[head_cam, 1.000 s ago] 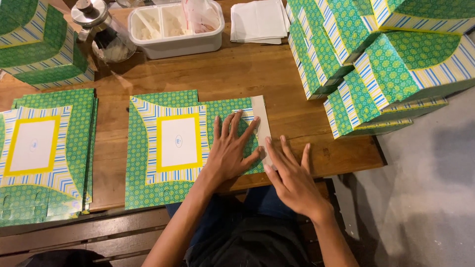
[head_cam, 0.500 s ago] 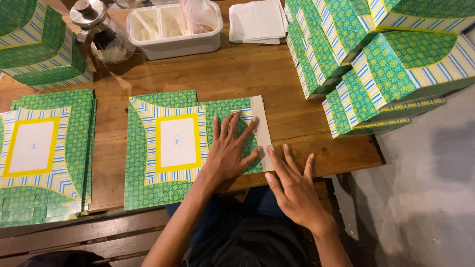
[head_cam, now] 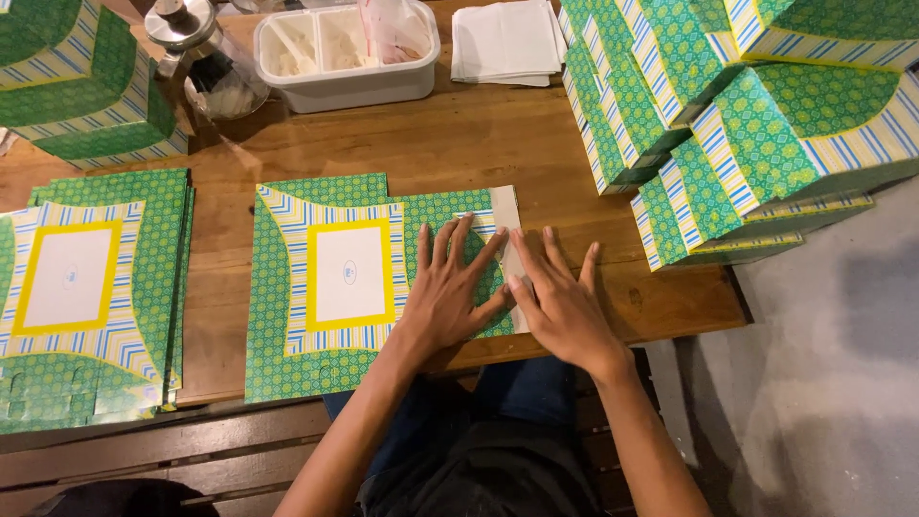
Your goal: The person assembles a small cardboard box by folding the flat sheet along pre-scored lines and securing the tabs with adhesive strips. The person works at a wooden table with stacks of finished boxes and adhesive materials nearby.
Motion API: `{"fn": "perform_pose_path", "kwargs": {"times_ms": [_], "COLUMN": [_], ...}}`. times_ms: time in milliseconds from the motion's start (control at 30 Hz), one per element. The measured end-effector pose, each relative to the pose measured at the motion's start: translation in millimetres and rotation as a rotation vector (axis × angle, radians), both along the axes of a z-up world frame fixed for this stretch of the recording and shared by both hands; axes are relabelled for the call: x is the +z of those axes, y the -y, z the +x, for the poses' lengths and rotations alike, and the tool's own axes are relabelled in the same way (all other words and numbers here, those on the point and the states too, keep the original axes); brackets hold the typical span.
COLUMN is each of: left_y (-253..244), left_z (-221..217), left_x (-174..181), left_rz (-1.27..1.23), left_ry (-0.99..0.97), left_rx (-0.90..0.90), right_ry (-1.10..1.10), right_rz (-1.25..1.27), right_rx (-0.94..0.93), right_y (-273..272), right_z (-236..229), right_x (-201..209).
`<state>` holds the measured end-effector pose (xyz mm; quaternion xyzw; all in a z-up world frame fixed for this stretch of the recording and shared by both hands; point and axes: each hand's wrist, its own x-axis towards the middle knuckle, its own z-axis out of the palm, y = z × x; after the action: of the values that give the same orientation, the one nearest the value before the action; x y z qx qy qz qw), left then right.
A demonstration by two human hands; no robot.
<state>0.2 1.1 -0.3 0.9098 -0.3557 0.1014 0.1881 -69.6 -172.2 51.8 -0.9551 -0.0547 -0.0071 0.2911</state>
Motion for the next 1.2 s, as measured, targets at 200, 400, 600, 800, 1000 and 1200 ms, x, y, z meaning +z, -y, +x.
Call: {"fn": "perform_pose_path", "kwargs": {"times_ms": [200, 400, 600, 800, 1000, 1200], "left_y": [0.8, 0.1, -1.3, -3.5, -2.6, -3.0], "left_z": [0.0, -0.3, 1.4, -1.5, -2.0, -2.7], "left_x": [0.3, 5.7, 0.8, 14.2, 27.1, 24.8], "left_rz": [0.013, 0.029, 0.015, 0.011, 0.018, -0.045], "left_ry": [-0.02, -0.063, -0.087, -0.089, -0.111, -0.105], "left_rx": [0.003, 0.019, 0.01, -0.027, -0.168, -0.228], "right_ry": [-0.022, 0.067, 0.145, 0.205, 0.191, 0.182], "right_rz": [-0.005, 0.009, 0.024, 0.308, 0.191, 0.405], "right_rx": [-0.012, -0.046, -0.071, -0.211, -0.234, -0.265], "right_y": [9.5, 5.4, 7.4, 32.7, 36.6, 48.6], "right_z": [33.4, 38.8, 39.1, 41.6, 29.7, 36.0], "right_x": [-13.3, -15.9, -17.2, -33.2, -14.8, -31.1]}}
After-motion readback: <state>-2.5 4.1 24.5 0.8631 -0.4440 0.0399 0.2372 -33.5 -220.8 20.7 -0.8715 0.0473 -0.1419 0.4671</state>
